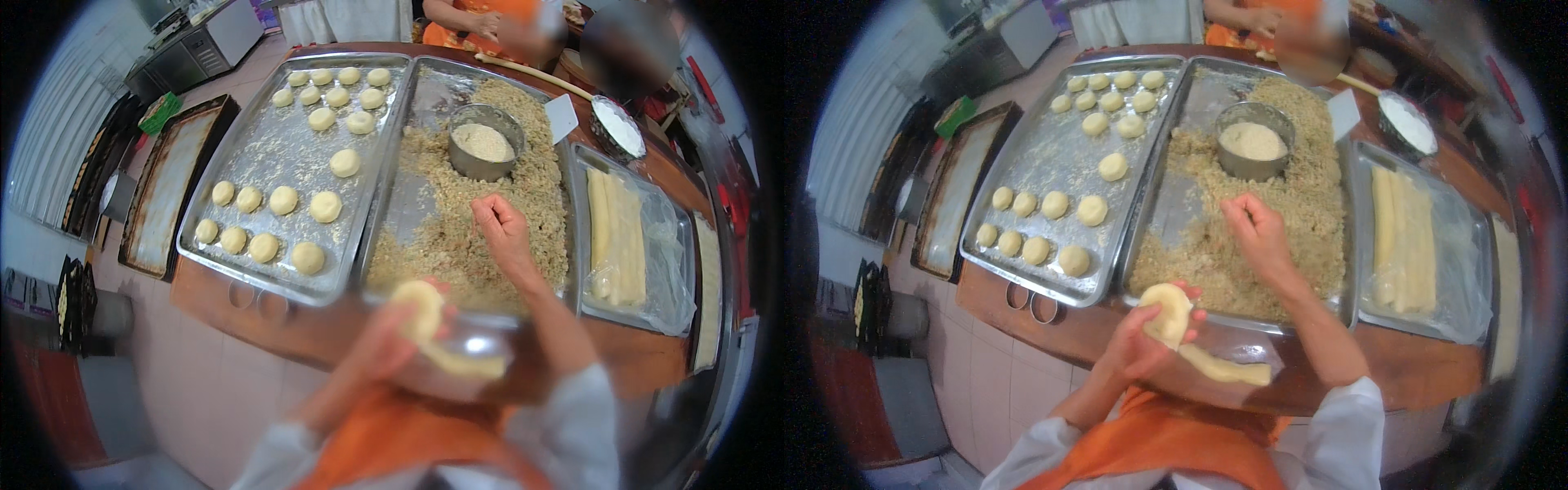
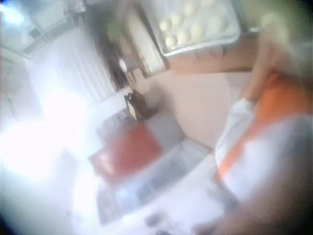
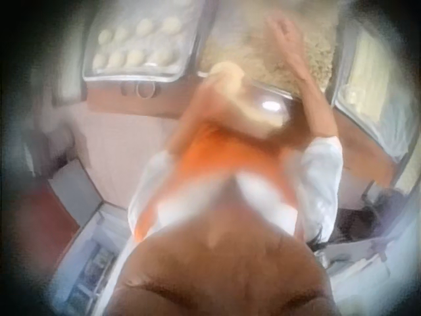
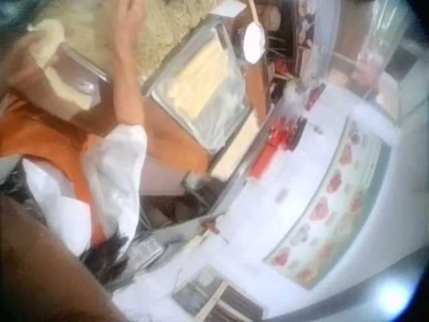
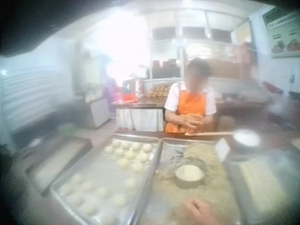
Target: The person prepares bread dough by shaping dough balls, filling them with a mixture, rolling dough into a long rope, and cleaning a metal tray by hand.
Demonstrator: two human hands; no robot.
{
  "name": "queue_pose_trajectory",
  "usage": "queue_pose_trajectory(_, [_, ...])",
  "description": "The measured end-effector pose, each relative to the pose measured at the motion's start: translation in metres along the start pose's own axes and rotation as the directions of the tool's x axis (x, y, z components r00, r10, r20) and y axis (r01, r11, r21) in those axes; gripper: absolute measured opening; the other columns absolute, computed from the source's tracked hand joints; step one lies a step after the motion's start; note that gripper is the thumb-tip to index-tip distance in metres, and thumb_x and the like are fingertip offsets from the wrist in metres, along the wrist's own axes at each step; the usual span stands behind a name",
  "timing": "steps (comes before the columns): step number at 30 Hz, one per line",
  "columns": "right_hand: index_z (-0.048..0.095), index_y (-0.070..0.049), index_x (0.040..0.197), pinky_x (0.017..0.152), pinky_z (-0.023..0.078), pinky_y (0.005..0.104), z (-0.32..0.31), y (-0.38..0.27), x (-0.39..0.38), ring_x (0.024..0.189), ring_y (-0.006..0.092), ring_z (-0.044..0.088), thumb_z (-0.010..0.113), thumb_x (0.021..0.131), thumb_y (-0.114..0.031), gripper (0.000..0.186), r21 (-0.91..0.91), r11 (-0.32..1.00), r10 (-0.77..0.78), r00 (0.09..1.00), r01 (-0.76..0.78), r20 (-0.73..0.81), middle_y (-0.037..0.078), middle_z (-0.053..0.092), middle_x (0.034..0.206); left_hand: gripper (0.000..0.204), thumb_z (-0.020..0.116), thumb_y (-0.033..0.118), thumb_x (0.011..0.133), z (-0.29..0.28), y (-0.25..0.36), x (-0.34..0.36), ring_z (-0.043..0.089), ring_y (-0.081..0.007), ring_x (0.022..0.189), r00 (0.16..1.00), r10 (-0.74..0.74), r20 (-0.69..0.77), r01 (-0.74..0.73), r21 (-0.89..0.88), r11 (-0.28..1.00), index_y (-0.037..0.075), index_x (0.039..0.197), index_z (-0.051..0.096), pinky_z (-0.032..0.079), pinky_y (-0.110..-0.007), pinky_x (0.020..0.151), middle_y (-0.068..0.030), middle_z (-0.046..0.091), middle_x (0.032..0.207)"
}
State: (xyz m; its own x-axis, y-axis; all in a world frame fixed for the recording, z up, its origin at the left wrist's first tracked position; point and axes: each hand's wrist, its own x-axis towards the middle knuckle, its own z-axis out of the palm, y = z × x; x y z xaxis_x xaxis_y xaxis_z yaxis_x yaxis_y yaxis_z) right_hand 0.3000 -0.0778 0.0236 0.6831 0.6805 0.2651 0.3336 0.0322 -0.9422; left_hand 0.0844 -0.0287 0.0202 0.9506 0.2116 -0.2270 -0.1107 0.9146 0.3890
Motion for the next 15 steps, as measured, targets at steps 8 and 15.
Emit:
queue_pose_trajectory(8, [0.052,-0.005,0.082,0.055,0.037,0.0230,-0.015,0.012,-0.003,0.060,0.0069,0.045,0.046,0.091,-0.027,0.025,0.311,0.880,0.333,0.933,-0.360,0.138,-0.001,0.047,0.065,0.048,0.050,0.025,0.085,0.022,0.009,0.019,0.048,-0.0298,0.110,0.996,0.045,-0.077,-0.046,-0.013,0.999,0.009,0.128,0.036,0.044,-0.040,0.086,-0.0149,0.040,0.128])
queue_pose_trajectory(15, [0.040,-0.004,0.119,0.073,0.044,0.0285,-0.042,-0.029,-0.012,0.084,0.0180,0.053,0.042,0.090,-0.012,0.030,0.682,0.503,0.351,0.846,-0.531,0.401,0.005,0.049,0.084,0.035,0.039,0.017,0.091,-0.012,0.036,0.069,0.047,-0.0218,0.112,0.954,0.298,-0.031,-0.295,-0.272,0.916,0.009,0.125,0.042,0.041,-0.040,0.091,-0.0076,0.050,0.123])
